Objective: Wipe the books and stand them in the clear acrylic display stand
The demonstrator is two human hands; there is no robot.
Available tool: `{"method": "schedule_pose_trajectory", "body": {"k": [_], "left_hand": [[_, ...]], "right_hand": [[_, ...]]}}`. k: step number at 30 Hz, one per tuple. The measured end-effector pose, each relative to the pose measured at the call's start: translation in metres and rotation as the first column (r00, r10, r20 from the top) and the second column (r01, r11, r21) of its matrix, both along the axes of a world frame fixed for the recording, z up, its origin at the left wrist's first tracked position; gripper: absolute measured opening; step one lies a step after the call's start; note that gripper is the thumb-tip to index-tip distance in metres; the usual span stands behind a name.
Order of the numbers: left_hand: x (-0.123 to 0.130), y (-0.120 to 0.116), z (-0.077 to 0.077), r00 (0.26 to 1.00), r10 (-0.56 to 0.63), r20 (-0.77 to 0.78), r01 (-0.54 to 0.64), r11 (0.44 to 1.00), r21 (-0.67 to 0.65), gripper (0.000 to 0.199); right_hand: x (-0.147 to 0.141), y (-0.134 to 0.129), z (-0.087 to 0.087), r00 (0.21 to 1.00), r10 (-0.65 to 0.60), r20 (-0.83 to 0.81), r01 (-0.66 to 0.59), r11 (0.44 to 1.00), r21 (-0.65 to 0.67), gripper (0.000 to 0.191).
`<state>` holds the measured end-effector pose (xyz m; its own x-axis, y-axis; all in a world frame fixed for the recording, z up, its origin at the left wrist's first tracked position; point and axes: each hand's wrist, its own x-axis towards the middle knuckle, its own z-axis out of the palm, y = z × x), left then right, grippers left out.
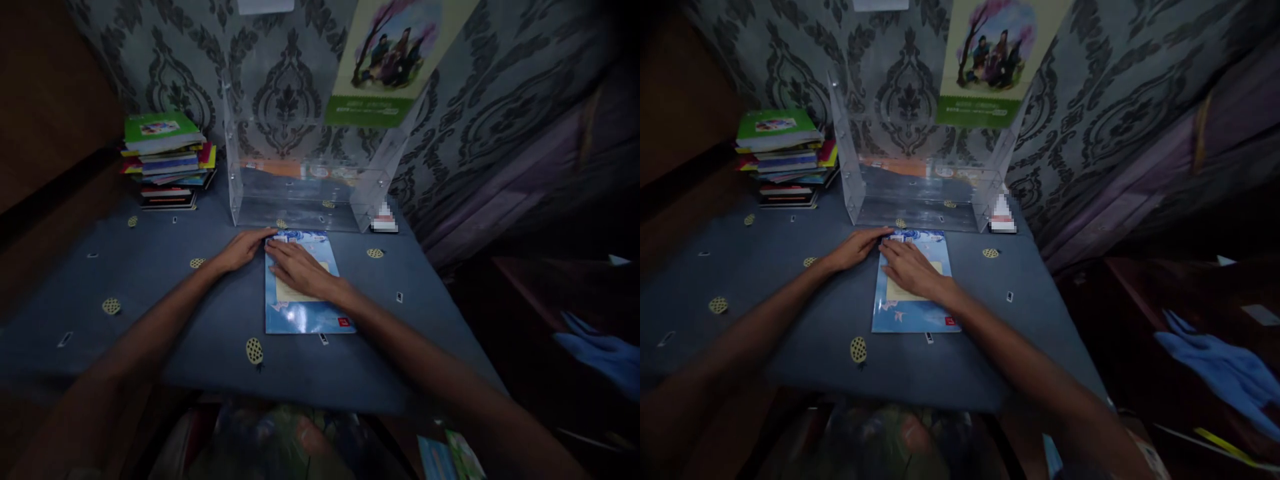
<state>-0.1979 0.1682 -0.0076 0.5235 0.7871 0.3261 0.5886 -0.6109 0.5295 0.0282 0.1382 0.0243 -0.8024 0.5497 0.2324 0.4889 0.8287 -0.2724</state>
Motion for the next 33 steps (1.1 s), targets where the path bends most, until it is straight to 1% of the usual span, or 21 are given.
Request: {"method": "schedule_pose_trajectory", "body": {"k": [3,6,9,13,16,20,26,29,33], "left_hand": [[-0.001,0.002,-0.001,1.0,0.003,-0.012,-0.003,1.0,-0.016,0.049],[0.0,0.003,0.001,0.999,0.006,-0.045,-0.007,1.0,-0.026,0.046],[0.003,0.001,0.003,0.996,0.023,-0.092,-0.025,0.999,-0.026,0.045],[0.008,-0.005,0.005,0.988,0.035,-0.153,-0.037,0.999,-0.009,0.045],[0.009,-0.007,0.005,0.985,0.027,-0.168,-0.028,1.0,-0.004,0.045],[0.009,-0.008,0.006,0.987,0.028,-0.16,-0.029,1.0,0.001,0.043],[0.008,-0.01,0.007,0.982,0.012,-0.188,-0.009,1.0,0.016,0.046],[0.008,-0.011,0.007,0.981,0.019,-0.195,-0.016,1.0,0.014,0.049],[0.009,-0.011,0.007,0.98,0.034,-0.198,-0.029,0.999,0.027,0.051]], "right_hand": [[-0.01,0.016,-0.012,1.0,0.001,0.007,-0.001,1.0,0.006,0.042],[-0.008,0.013,-0.02,1.0,-0.01,0.002,0.01,1.0,0.007,0.044],[-0.001,-0.006,-0.021,1.0,-0.002,0.018,0.002,1.0,0.002,0.047],[0.011,-0.043,-0.019,0.998,0.064,0.008,-0.064,0.998,-0.013,0.047],[0.022,-0.068,-0.016,0.993,0.115,-0.005,-0.115,0.993,-0.018,0.043],[0.033,-0.093,-0.012,0.986,0.166,-0.028,-0.167,0.985,-0.032,0.038],[0.04,-0.115,-0.012,0.99,0.141,-0.024,-0.142,0.989,-0.042,0.036],[0.041,-0.12,-0.013,0.992,0.125,-0.023,-0.127,0.99,-0.06,0.039],[0.045,-0.124,-0.009,0.994,0.113,-0.003,-0.113,0.99,-0.09,0.043]]}}
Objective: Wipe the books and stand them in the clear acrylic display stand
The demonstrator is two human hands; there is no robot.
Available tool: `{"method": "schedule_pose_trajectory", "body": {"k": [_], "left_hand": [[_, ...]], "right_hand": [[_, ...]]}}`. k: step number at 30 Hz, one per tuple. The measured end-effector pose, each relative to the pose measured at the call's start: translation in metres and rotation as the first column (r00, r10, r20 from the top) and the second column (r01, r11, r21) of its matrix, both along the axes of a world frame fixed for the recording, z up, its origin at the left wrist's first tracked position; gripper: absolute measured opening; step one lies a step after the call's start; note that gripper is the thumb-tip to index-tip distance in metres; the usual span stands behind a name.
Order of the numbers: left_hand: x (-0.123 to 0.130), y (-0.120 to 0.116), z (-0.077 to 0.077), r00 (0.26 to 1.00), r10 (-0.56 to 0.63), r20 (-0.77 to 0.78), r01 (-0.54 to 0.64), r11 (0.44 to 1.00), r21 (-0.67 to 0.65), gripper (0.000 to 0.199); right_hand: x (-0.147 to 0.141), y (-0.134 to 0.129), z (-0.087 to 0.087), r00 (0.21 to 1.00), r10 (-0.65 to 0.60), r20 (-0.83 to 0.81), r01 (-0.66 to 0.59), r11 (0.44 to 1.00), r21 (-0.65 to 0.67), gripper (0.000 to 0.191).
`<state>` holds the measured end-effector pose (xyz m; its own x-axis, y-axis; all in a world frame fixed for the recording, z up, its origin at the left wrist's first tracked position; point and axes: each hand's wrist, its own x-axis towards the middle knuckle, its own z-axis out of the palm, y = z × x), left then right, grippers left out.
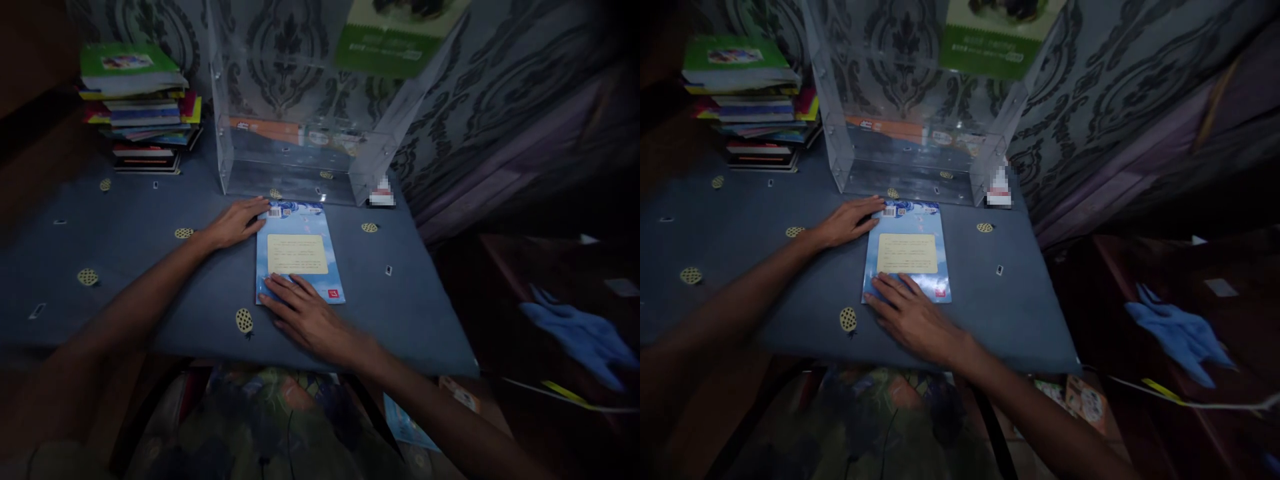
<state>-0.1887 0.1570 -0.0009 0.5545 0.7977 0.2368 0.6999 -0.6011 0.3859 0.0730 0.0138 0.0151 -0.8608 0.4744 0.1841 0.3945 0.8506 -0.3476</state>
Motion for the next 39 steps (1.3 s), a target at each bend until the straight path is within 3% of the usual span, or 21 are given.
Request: {"method": "schedule_pose_trajectory", "body": {"k": [9,15,19,22,31,35,39], "left_hand": [[0.003,-0.001,-0.002,0.999,0.034,-0.039,-0.033,0.999,0.027,0.05],[0.002,-0.001,0.0,0.998,0.038,-0.05,-0.037,0.999,0.028,0.052],[0.003,-0.001,0.001,0.998,0.038,-0.049,-0.037,0.999,0.035,0.051],[0.004,-0.002,0.003,0.996,0.052,-0.069,-0.049,0.998,0.046,0.051],[0.002,-0.005,0.019,0.972,0.149,-0.183,-0.127,0.984,0.127,0.042],[0.018,-0.007,0.024,0.952,0.201,-0.231,-0.161,0.97,0.183,0.038],[0.044,-0.004,0.024,0.965,0.11,-0.239,-0.077,0.987,0.144,0.037]], "right_hand": [[0.037,0.0,-0.002,0.993,-0.114,-0.012,0.115,0.993,0.012,0.049],[0.06,0.053,-0.006,0.976,-0.213,-0.05,0.209,0.975,-0.074,0.052],[0.053,0.102,-0.016,0.957,-0.277,-0.081,0.27,0.959,-0.093,0.048],[0.041,0.12,-0.023,0.949,-0.297,-0.108,0.292,0.954,-0.066,0.048],[0.027,0.11,-0.031,0.952,-0.265,-0.152,0.259,0.964,-0.059,0.045],[0.025,0.122,-0.03,0.942,-0.293,-0.167,0.285,0.956,-0.068,0.046],[0.023,0.14,-0.03,0.899,-0.411,-0.152,0.408,0.912,-0.055,0.048]]}}
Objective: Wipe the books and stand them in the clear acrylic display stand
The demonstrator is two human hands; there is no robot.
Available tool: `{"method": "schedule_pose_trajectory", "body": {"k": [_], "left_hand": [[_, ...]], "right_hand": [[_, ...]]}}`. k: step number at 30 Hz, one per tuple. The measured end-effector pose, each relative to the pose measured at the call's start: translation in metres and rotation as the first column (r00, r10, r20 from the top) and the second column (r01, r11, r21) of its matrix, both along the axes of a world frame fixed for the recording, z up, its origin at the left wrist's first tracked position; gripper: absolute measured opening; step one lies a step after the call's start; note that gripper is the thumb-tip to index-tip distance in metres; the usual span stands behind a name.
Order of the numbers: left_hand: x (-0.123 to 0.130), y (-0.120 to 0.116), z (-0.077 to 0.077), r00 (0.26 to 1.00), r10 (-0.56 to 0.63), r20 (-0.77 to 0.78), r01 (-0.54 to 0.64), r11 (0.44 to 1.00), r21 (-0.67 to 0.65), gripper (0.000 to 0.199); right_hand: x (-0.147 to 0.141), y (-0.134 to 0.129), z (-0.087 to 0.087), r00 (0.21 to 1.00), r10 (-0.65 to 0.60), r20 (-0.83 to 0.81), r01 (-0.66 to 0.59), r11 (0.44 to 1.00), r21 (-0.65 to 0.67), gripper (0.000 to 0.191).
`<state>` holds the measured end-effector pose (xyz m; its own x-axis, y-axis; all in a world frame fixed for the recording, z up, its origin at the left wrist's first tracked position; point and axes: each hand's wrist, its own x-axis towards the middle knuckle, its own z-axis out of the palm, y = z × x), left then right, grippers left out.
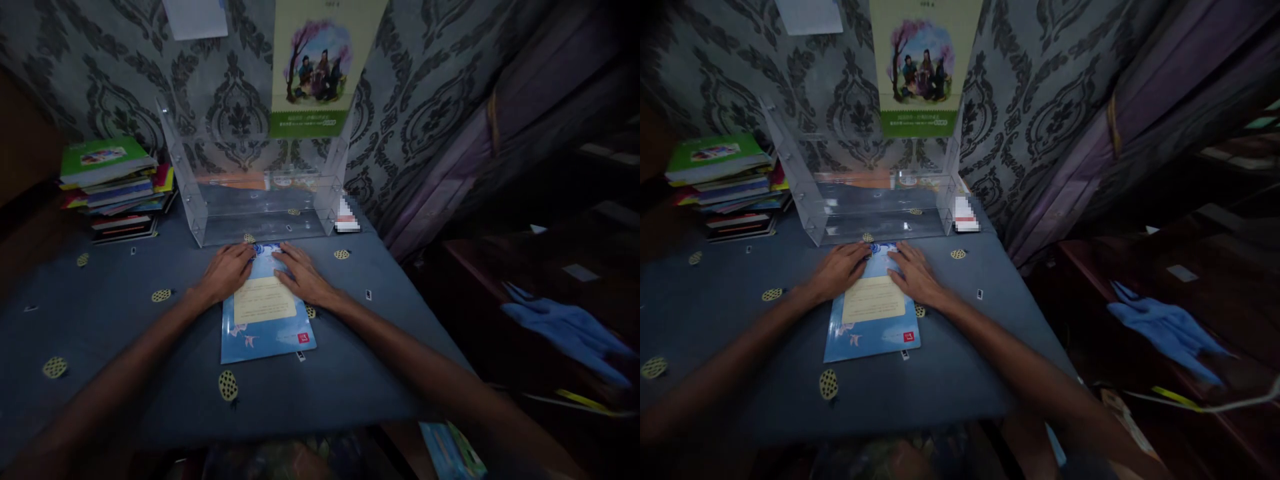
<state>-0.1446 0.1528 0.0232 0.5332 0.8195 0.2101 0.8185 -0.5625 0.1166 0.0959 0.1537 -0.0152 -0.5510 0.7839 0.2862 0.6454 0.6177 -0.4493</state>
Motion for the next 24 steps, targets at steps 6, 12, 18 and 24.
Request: {"method": "schedule_pose_trajectory", "body": {"k": [6,12,18,24], "left_hand": [[0.033,0.009,-0.005,0.987,-0.162,0.018,0.163,0.987,-0.016,0.038],[0.04,0.014,-0.014,0.974,-0.209,0.087,0.206,0.978,0.041,0.038],[0.037,0.013,-0.017,0.961,-0.26,0.093,0.258,0.966,0.034,0.039],[0.036,0.004,-0.01,0.917,-0.398,0.001,0.398,0.917,-0.005,0.044]], "right_hand": [[0.005,0.017,-0.008,0.998,-0.004,-0.057,0.006,0.999,0.042,0.052],[0.015,0.025,-0.007,0.99,0.098,-0.1,-0.094,0.995,0.04,0.059],[0.02,0.026,-0.005,0.964,0.079,-0.254,-0.096,0.994,-0.055,0.056],[0.02,0.029,-0.012,0.957,0.042,-0.288,-0.064,0.996,-0.065,0.043]]}}
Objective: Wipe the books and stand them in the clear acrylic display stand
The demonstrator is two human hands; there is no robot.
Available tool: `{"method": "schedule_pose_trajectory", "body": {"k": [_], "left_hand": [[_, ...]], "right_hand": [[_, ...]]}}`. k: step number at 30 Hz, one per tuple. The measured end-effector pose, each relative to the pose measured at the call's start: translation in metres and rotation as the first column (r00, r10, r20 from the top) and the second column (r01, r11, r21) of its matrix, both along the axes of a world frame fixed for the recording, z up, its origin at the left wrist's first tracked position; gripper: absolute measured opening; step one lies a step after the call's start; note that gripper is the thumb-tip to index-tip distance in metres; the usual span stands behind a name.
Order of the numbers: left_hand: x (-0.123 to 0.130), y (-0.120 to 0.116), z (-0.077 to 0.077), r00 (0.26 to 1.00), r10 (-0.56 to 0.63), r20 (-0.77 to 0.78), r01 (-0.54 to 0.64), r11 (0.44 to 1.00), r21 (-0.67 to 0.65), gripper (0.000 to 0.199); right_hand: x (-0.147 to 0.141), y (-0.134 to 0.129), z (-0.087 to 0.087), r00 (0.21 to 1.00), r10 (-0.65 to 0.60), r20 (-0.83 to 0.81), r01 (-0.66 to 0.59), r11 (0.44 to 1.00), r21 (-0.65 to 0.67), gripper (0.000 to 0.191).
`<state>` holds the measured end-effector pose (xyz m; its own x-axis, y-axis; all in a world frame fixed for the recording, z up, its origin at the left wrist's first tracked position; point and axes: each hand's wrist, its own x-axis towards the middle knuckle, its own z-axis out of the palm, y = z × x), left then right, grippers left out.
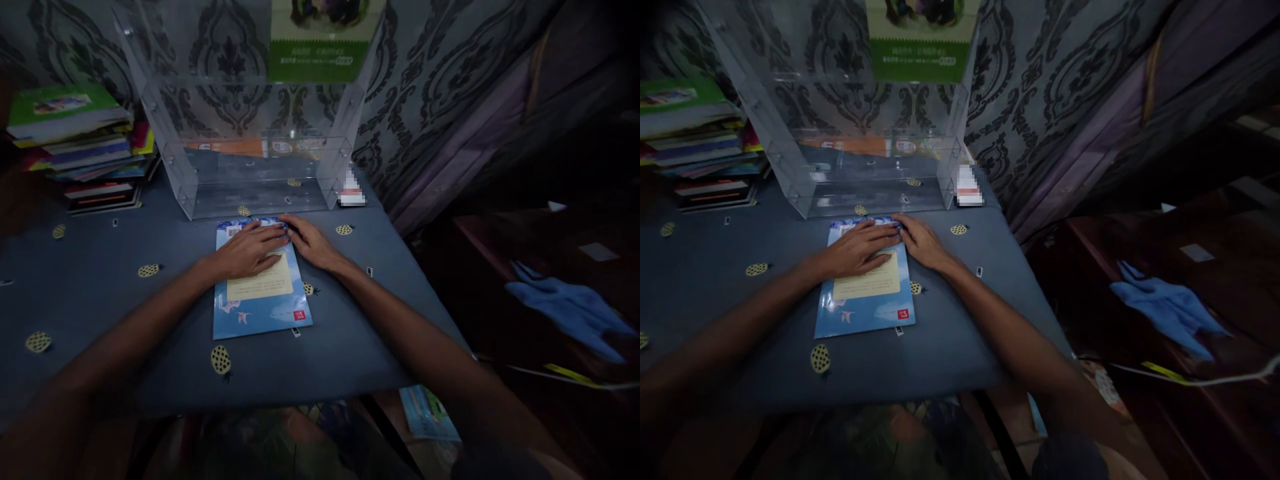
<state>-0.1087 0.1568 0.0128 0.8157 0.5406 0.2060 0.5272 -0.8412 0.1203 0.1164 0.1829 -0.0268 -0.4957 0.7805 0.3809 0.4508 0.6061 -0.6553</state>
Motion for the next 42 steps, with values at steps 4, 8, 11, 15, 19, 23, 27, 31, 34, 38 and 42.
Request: {"method": "schedule_pose_trajectory", "body": {"k": [4,8,11,15,19,23,27,31,34,38,42], "left_hand": [[0.005,-0.008,0.003,0.999,0.034,-0.026,-0.033,0.999,0.036,0.042],[0.01,-0.018,0.007,0.991,-0.132,-0.007,0.132,0.991,0.026,0.036],[0.014,-0.026,0.011,0.98,-0.197,-0.02,0.197,0.98,0.006,0.033],[0.02,-0.042,0.015,0.991,-0.109,-0.08,0.111,0.994,0.019,0.033],[0.02,-0.065,0.019,0.98,-0.18,-0.091,0.181,0.984,0.002,0.036],[0.016,-0.084,0.02,0.973,-0.213,-0.087,0.209,0.976,-0.058,0.05],[0.015,-0.093,0.014,0.98,-0.17,-0.1,0.168,0.985,-0.035,0.057],[0.018,-0.099,0.004,0.989,-0.129,-0.069,0.132,0.99,0.046,0.052],[0.021,-0.102,0.0,0.991,-0.135,-0.021,0.137,0.984,0.116,0.046],[0.025,-0.104,-0.001,0.986,-0.165,0.031,0.156,0.969,0.193,0.035],[0.03,-0.108,0.0,0.978,-0.198,0.072,0.172,0.947,0.272,0.027]], "right_hand": [[0.001,0.001,-0.002,1.0,0.008,0.019,-0.009,1.0,0.028,0.043],[0.003,0.0,-0.001,0.999,0.016,0.048,-0.017,0.999,0.033,0.043],[0.003,-0.001,0.001,0.998,0.013,0.059,-0.016,0.999,0.037,0.043],[0.002,-0.002,0.003,0.997,0.016,0.08,-0.019,0.999,0.036,0.042],[0.002,-0.003,0.005,0.995,0.019,0.101,-0.024,0.998,0.052,0.043],[0.0,-0.003,0.005,0.989,0.012,0.146,-0.022,0.998,0.066,0.042],[-0.004,-0.015,0.008,0.974,-0.047,0.22,0.03,0.996,0.079,0.043],[-0.002,-0.043,0.013,0.965,-0.081,0.25,0.053,0.992,0.116,0.041],[0.006,-0.067,0.015,0.967,-0.063,0.249,0.033,0.992,0.123,0.04],[0.018,-0.095,0.018,0.97,-0.04,0.241,0.01,0.992,0.124,0.041],[0.026,-0.122,0.02,0.98,-0.015,0.197,-0.014,0.989,0.149,0.039]]}}
